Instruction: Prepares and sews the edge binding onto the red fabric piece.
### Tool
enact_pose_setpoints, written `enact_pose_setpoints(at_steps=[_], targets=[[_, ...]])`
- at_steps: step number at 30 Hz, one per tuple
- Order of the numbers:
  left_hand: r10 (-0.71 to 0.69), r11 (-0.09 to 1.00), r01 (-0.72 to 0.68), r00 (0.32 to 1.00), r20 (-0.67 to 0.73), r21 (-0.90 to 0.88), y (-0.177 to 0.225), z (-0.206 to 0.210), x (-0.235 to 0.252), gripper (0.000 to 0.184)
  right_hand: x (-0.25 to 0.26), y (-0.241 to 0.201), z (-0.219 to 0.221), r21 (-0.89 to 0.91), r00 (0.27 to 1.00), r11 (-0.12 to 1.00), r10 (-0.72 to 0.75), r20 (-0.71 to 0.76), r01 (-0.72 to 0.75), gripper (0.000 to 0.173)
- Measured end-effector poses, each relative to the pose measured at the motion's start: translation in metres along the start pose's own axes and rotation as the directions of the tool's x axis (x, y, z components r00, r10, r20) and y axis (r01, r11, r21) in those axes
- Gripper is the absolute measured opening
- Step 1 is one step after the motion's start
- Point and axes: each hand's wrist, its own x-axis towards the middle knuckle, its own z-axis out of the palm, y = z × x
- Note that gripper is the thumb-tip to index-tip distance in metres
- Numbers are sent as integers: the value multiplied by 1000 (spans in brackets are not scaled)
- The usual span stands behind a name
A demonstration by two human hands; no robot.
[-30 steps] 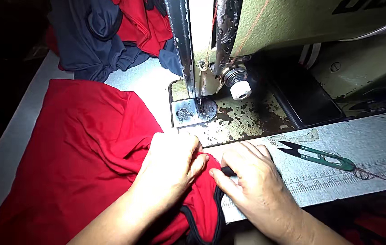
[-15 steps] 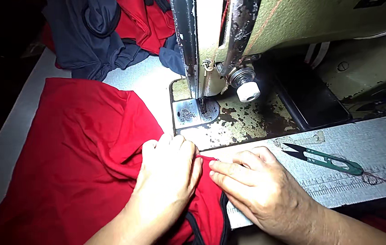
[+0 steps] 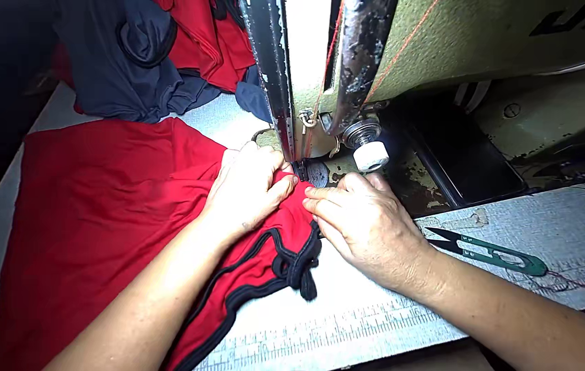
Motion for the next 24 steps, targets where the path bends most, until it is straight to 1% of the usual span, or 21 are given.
enact_pose_setpoints(at_steps=[6, 10, 13, 17, 24], targets=[[-27, 999, 27, 1000, -3, -28, 0, 0, 2, 30, 1, 1, 2, 8, 1000, 1000, 10, -12, -10, 28], [-29, 999, 29, 1000, 5, -37, 0, -1, 3, 30, -2, 2, 0, 53, 999, 998, 37, 34, -39, 32], [-7, 1000, 7, 1000, 2, -30, -4, 0, 3, 31, -3, 4, 0, 87, 999, 995, 39, 13, -40, 31], [37, 999, -37, 999, 9, -25, -8, 0, 3, 32, -3, 3, 0, 79, 999, 996, 38, 8, -38, 31], [47, 998, -47, 999, 6, -39, -9, 0, 4, 31, -3, 2, 0, 73, 999, 996, 47, 12, -48, 31]])
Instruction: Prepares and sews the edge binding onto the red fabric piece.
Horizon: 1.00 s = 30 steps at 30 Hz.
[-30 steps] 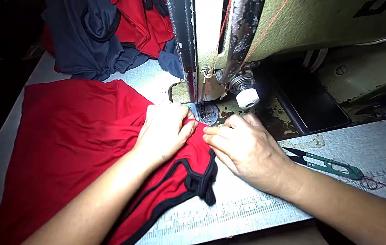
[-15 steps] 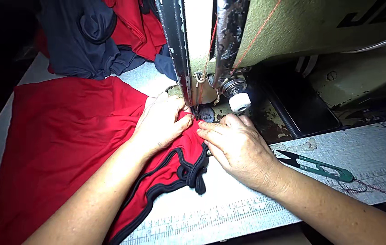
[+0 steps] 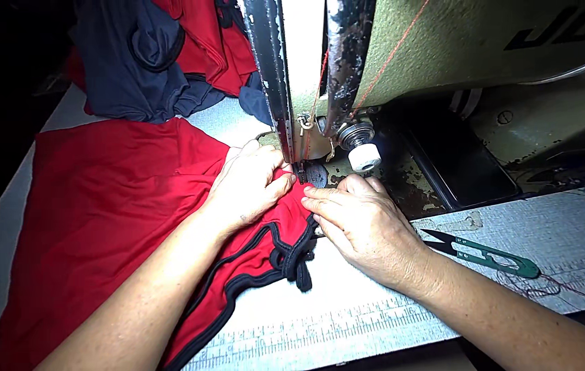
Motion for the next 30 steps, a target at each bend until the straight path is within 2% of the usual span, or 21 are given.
enact_pose_setpoints(at_steps=[10, 12, 15, 16, 18, 20, 22, 24, 26, 28, 30], targets=[[-21, 999, 21, 1000, -2, 35, -3, -1, 3, 32, 2, 0, 0, 2, 1000, 1000, 2, 27, -2, 34], [-38, 995, 41, 999, -31, 87, 6, -4, 1, 31, 2, 0, 0, 0, 1000, 1000, 0, 28, 0, 34], [-87, 960, 117, 988, -129, 252, 41, -15, -11, 22, 2, 0, 0, -3, 1000, 1000, -3, 31, 3, 35], [-110, 950, 150, 982, -155, 274, 52, -19, -20, 24, 2, 0, 0, 3, 999, 1000, -1, 36, 1, 35], [-248, 924, 276, 959, -135, 266, 65, -23, -46, 46, 1, 0, 0, 17, 999, 1000, 1, 40, -2, 35], [-406, 884, 399, 913, -22, 243, 53, -22, -71, 75, 2, 1, -1, 13, 999, 1000, -5, 37, 5, 35], [-382, 904, 362, 923, 51, 226, 17, -28, -83, 85, 3, 0, 0, 12, 999, 1000, -11, 42, 11, 35], [-246, 952, 223, 965, 90, 208, -24, -41, -81, 81, 3, 0, 0, 1, 999, 1000, -12, 34, 12, 35], [-160, 962, 127, 980, 118, 243, -56, -53, -75, 80, 3, 1, 1, -8, 999, 1000, -26, 32, 26, 35], [-178, 931, 110, 969, 172, 348, -67, -66, -62, 78, 2, 0, 1, -4, 999, 1000, -30, 38, 30, 36], [-271, 873, 144, 937, 218, 467, -46, -81, -42, 65, 4, 0, 0, 2, 999, 1000, -27, 41, 27, 36]])
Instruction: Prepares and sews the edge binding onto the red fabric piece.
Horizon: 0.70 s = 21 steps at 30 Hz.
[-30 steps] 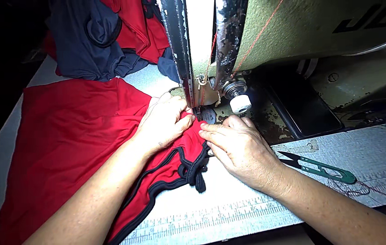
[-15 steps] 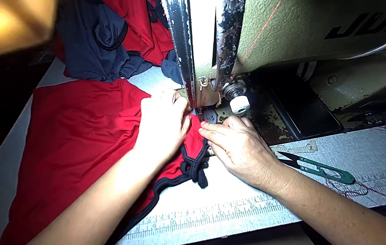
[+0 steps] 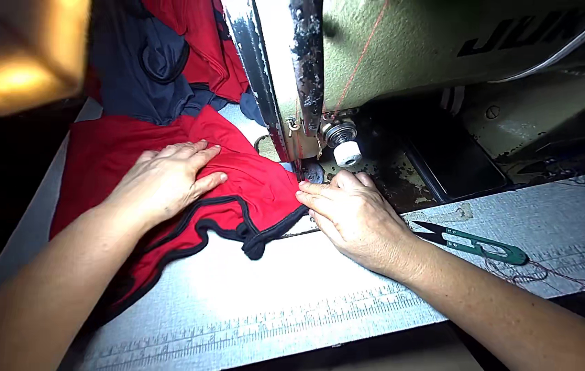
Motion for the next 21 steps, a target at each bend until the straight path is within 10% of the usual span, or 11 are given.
enact_pose_setpoints(at_steps=[5, 7, 14, 21], targets=[[4, 934, -112, 952, -305, -339, 121, -26, -16, 29, -1, 3, 2, 53, 1000, 999, -5, -20, 6, 33], [-57, 829, -80, 972, -226, -554, 146, -5, -19, 29, -1, 3, 0, 84, 1000, 996, 12, -13, -11, 29], [-56, 708, -71, 986, -157, -703, 118, 17, -8, 15, 0, 5, -3, 306, 941, 911, 322, -103, -278, 27], [-117, 557, 4, 990, -74, -831, 112, 14, -1, 17, 0, 3, 0, 197, 994, 980, 50, -98, -30, 20]])
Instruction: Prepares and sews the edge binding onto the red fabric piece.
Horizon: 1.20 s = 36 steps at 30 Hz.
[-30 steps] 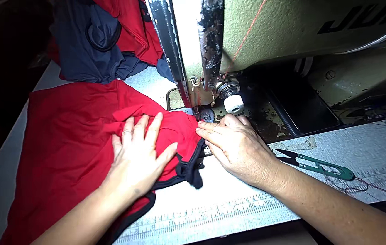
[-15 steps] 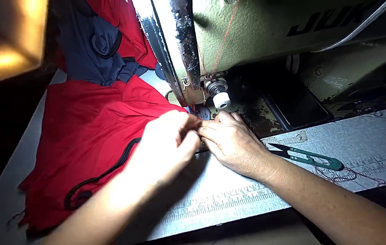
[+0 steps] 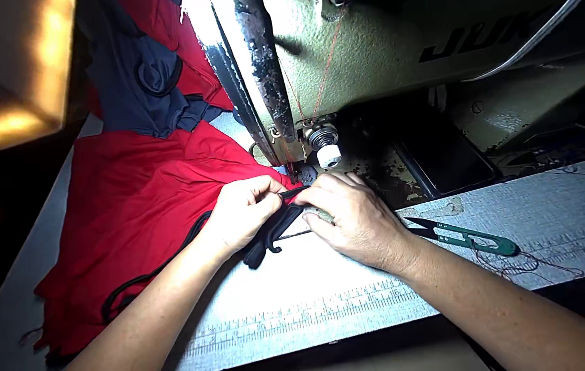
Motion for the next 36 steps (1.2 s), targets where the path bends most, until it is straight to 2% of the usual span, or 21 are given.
enact_pose_setpoints(at_steps=[2, 4, 7, 10, 12, 15, 19, 22, 25, 27, 30, 33, 36], targets=[[4, 1000, -4, 1000, -8, -16, -1, -1, 2, 16, 2, -2, 1, -74, 995, 997, -17, 97, 24, 29], [8, 1000, -8, 1000, -19, -30, -2, 0, 3, 12, 3, -2, 1, -94, 992, 996, 1, 124, 11, 24], [6, 997, -7, 1000, -20, -82, -5, 1, 4, 8, 4, 0, -2, -49, 990, 995, 96, 105, -91, 16], [14, 999, -14, 1000, 2, -39, -3, 0, 4, 20, 5, 0, -6, 14, 977, 983, 178, 115, -181, 18], [9, 1000, -9, 1000, 21, 16, -2, 0, 4, 24, 4, 2, -5, 44, 977, 980, 189, 97, -194, 18], [44, 998, -44, 999, -3, 55, -7, 6, 4, 18, 4, 4, -2, 34, 981, 984, 174, 80, -177, 23], [83, 984, -77, 996, -31, 158, -9, 11, 4, 9, 4, 1, -3, 50, 973, 973, 222, 68, -226, 11], [142, 986, -132, 985, -98, 104, -14, 11, 3, 13, 4, 0, -3, 87, 959, 955, 280, 32, -282, 10], [183, 970, -163, 978, -100, 179, -14, 10, 3, 18, 5, 2, -3, 109, 961, 955, 274, 26, -275, 1], [209, 949, -182, 975, -80, 257, -14, 12, 3, 21, 4, 5, -4, 136, 974, 964, 224, 41, -227, 13], [213, 930, -185, 975, -58, 317, -12, 15, 0, 14, 2, 7, -3, 145, 981, 971, 185, 61, -192, 24], [120, 929, -101, 992, -33, 355, -7, 17, 0, 24, 3, 7, -5, 151, 980, 969, 184, 83, -194, 24], [122, 903, -90, 991, -52, 421, -2, 21, 0, 17, 3, 7, -6, 161, 977, 965, 192, 96, -206, 23]])
